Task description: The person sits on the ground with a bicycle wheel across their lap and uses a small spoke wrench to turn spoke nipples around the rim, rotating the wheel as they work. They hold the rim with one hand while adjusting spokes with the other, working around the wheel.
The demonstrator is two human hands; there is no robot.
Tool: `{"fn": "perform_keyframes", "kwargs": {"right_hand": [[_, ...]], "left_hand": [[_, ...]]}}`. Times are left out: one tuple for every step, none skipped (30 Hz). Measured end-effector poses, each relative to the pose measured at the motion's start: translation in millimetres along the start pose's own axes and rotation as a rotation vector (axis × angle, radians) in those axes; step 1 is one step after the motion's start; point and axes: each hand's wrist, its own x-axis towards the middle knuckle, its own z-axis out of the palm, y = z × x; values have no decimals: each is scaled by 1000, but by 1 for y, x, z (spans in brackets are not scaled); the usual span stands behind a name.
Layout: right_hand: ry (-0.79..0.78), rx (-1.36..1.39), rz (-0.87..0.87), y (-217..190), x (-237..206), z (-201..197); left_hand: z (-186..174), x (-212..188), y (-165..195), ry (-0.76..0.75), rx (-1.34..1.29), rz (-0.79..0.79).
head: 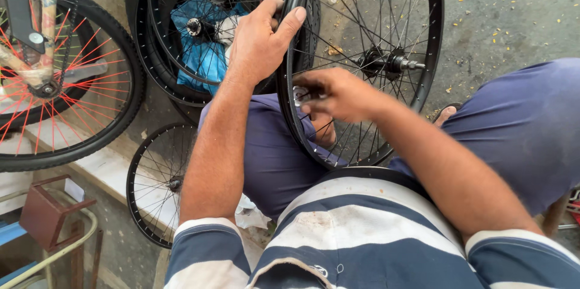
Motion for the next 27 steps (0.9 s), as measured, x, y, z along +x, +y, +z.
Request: {"fn": "perform_keyframes", "kwargs": {"right_hand": [[65, -65, 50, 1, -3, 3], [127, -128, 102, 2, -6, 7], [187, -190, 155, 2, -8, 12], [196, -267, 81, 2, -10, 15], [206, -344, 7, 2, -11, 17], [216, -420, -66, 1, -11, 18], [181, -346, -60, -1, -10, 17], [144, -274, -55, -2, -9, 14], [106, -202, -50, -4, -9, 9], [97, -195, -5, -5, -9, 5], [83, -190, 38, -7, -10, 1], [72, -187, 71, -8, -11, -2], [25, -186, 37, -9, -14, -3], [-23, -181, 11, -10, -19, -3], [-75, -175, -13, -10, -25, -1], [-134, -202, 15, -10, -31, 2], [-185, -230, 50, -9, -37, 5], [-240, -255, 94, -8, -43, 9], [-228, -251, 54, -7, -49, 10], [-220, -247, 7, -7, -54, 13], [-204, -248, -46, -6, -57, 12], [-153, -303, -79, -6, -61, 12], [-103, -356, -113, -7, -64, 10], [-49, -403, -141, -8, -67, 8], [38, -387, -178, -10, -68, 8], [125, -372, -216, -11, -68, 7], [208, -357, -252, -12, -68, 8]], "left_hand": [[1, 2, -2, 11, 8, 8], [3, 3, -3, 22, 16, 12], [5, 4, -5, 35, -13, 35], [7, 7, -6, 52, -39, 62], [9, 10, -7, 66, -65, 91], [11, 13, -6, 96, -64, 123], [13, 15, -4, 127, -63, 155], [13, 16, -2, 159, -64, 188], [11, 15, 0, 122, -84, 154], [8, 13, 2, 85, -106, 118], [3, 8, 4, 52, -128, 81], [-3, 3, 6, 18, -110, 63], [-9, -6, 7, -21, -90, 46], [-13, -15, 6, -65, -74, 22], [-16, -24, 5, -132, -104, 37], [-19, -31, 3, -202, -131, 58], [-19, -33, 3, -280, -158, 84], [-14, -29, 3, -228, -212, 90], [-8, -24, 4, -172, -273, 83], [-4, -22, 3, -107, -328, 72], [-1, -19, 2, -94, -271, 67], [1, -16, 0, -80, -213, 68], [2, -13, -1, -65, -153, 66], [3, -13, -3, -47, -123, 97], [3, -13, -4, -35, -94, 131], [3, -13, -5, -21, -67, 165], [3, -14, -5, -32, -57, 154]]}}
